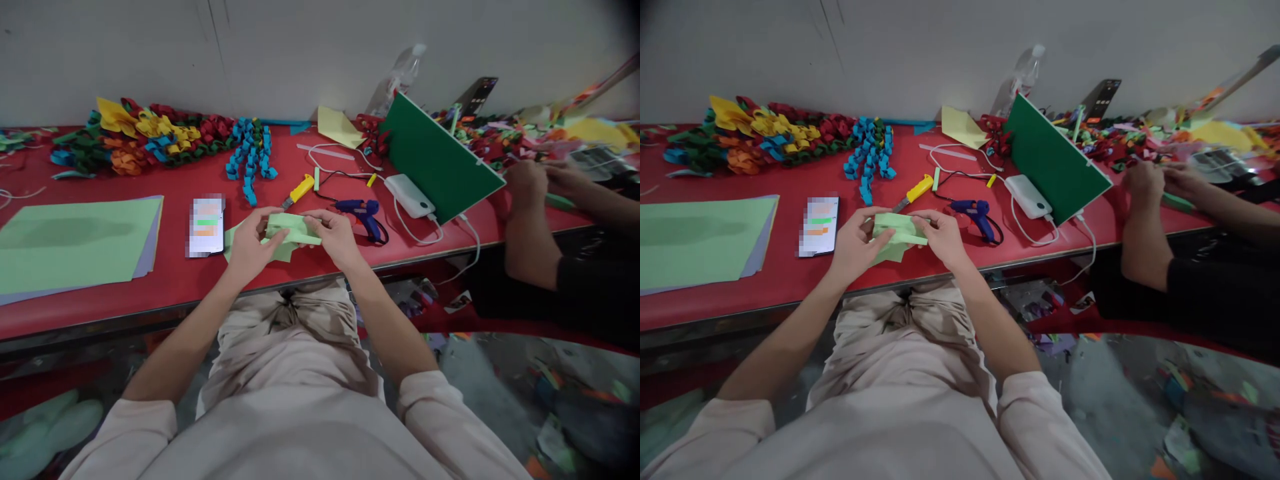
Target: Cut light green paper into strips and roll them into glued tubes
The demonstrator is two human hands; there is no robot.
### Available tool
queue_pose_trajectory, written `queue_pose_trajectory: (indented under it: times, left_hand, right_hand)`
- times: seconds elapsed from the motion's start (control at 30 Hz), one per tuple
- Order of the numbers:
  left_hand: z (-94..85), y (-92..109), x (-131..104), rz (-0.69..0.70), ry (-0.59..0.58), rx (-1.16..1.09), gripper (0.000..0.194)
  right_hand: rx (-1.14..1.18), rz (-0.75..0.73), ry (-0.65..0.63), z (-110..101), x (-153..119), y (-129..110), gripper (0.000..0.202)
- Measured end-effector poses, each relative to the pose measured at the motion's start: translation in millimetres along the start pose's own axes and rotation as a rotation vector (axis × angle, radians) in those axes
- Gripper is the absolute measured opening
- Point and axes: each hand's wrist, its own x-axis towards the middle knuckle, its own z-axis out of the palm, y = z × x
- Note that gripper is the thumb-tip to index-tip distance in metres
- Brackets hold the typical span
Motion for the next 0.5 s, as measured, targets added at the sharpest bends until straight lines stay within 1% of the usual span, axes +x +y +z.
queue_pose_trajectory:
  times: [0.07,0.17,0.27,0.33,0.4,0.5]
  left_hand:
    - [3.4,-1.6,0.3,-0.045,0.042,-0.039,0.051]
    - [5.5,-3.0,1.0,-0.039,0.108,-0.007,0.046]
    - [5.6,-3.6,1.2,-0.017,0.128,0.013,0.043]
    - [5.3,-4.7,0.6,-0.013,0.129,0.016,0.043]
    - [5.2,-7.0,-0.1,-0.024,0.137,0.031,0.042]
    - [5.4,-12.4,-0.5,-0.059,0.142,0.05,0.042]
  right_hand:
    - [0.017,-0.014,-0.04,-0.7,-4.1,-2.4,0.057]
    - [0.054,-0.018,-0.129,0.6,-9.1,-3.3,0.066]
    - [0.033,-0.06,-0.114,4.4,-12.3,-1.4,0.066]
    - [0.022,-0.076,-0.101,6.2,-13.6,-0.2,0.061]
    - [0.03,-0.071,-0.112,6.8,-14.5,0.5,0.056]
    - [0.036,-0.042,-0.104,6.7,-14.3,1.8,0.057]
